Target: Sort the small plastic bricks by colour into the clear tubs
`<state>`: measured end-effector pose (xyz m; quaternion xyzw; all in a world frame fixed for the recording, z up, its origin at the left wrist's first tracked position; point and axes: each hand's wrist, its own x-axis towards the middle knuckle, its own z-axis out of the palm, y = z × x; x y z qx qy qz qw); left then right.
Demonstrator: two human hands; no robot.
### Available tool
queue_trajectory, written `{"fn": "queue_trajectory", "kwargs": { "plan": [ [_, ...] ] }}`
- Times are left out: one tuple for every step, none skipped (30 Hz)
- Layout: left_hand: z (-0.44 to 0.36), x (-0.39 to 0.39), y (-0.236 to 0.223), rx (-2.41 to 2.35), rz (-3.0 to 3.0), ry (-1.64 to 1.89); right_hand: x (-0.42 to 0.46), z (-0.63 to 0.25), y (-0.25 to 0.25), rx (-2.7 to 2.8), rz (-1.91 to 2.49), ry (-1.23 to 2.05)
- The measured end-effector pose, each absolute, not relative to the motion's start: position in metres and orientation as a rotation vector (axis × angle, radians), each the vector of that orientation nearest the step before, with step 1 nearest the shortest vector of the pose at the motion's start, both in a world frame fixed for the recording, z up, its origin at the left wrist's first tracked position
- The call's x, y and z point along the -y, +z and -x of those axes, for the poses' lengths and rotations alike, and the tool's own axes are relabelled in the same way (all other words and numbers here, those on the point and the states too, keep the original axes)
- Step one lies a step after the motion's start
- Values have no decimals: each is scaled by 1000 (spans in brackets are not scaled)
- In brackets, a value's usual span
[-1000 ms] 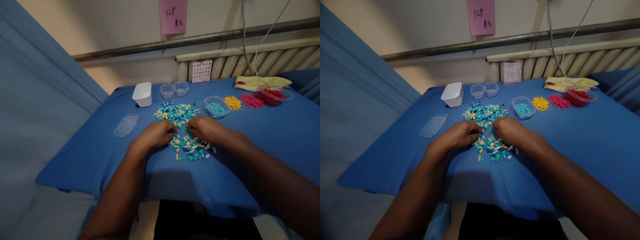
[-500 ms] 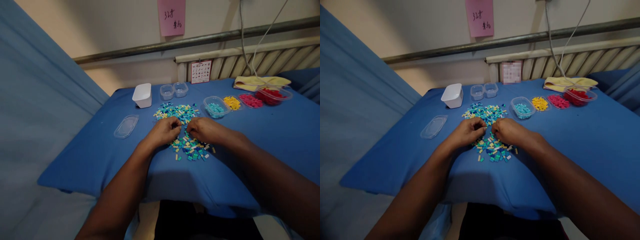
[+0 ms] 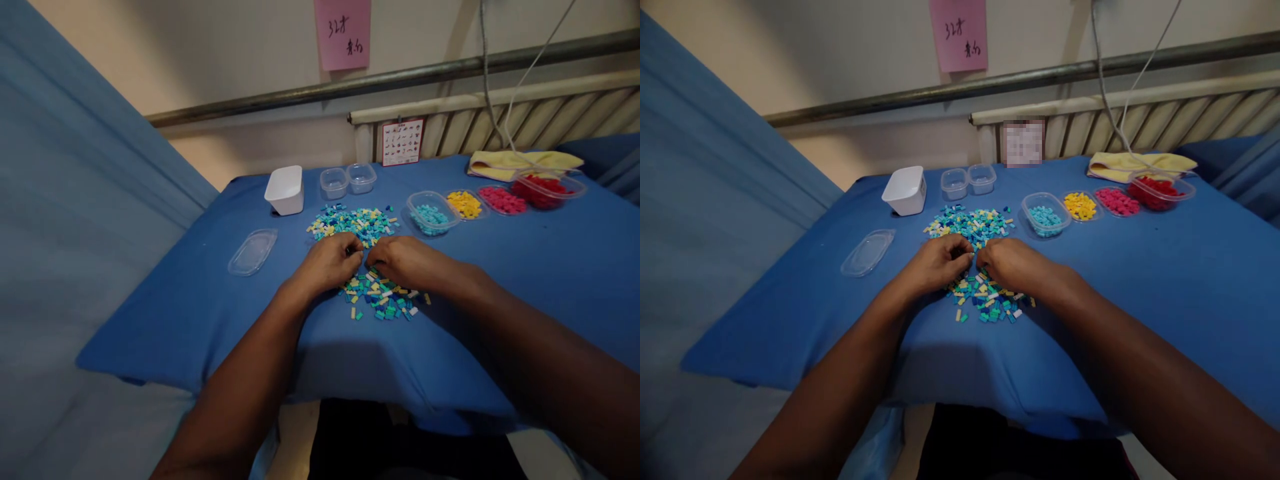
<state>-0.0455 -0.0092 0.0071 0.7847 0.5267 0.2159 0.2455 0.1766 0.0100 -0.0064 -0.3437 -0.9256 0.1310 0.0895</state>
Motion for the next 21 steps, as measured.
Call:
{"fn": "queue_trajectory", "kwargs": {
  "plan": [
    [46, 9, 7, -1440, -2134, 594, -11, -177, -8, 2728, 1019, 407],
    [46, 9, 6, -1439, -2122, 604, -12, -177, -10, 2692, 1008, 434],
    [46, 8, 5, -1431, -2104, 622, -13, -178, -11, 2636, 995, 479],
    [46, 8, 4, -1410, -2079, 651, -15, -180, -13, 2548, 989, 552],
    [45, 7, 3, -1376, -2046, 697, -16, -181, -14, 2426, 997, 657],
    [43, 7, 2, -1334, -2004, 758, -18, -183, -15, 2277, 1018, 785],
    [41, 7, 1, -1289, -1958, 828, -19, -184, -16, 2113, 1048, 919],
    [39, 7, -1, -1248, -1912, 899, -20, -184, -16, 1949, 1075, 1049],
    [36, 7, -2, -1217, -1870, 970, -20, -184, -17, 1797, 1089, 1165],
    [33, 7, -3, -1199, -1838, 1029, -19, -182, -17, 1662, 1085, 1264],
    [30, 7, -5, -1192, -1817, 1071, -18, -181, -17, 1543, 1066, 1348],
    [28, 8, -5, -1195, -1808, 1100, -17, -179, -18, 1433, 1039, 1420],
    [26, 8, -6, -1205, -1817, 1121, -16, -177, -19, 1334, 1011, 1482],
    [25, 9, -6, -1217, -1846, 1135, -14, -175, -20, 1248, 989, 1533],
    [25, 9, -7, -1226, -1897, 1139, -13, -174, -21, 1179, 974, 1572],
    [24, 10, -7, -1233, -1964, 1138, -12, -173, -23, 1126, 965, 1602],
    [25, 10, -8, -1234, -2039, 1140, -12, -172, -24, 1086, 959, 1623],
    [25, 10, -8, -1227, -2116, 1133, -12, -172, -26, 1060, 956, 1639],
    [26, 10, -10, -1214, -2185, 1121, -12, -172, -28, 1042, 954, 1654],
    [26, 10, -11, -1195, -2245, 1114, -12, -173, -29, 1030, 951, 1668],
    [27, 10, -13, -1171, -2299, 1119, -12, -173, -31, 1026, 941, 1684]
  ]
}}
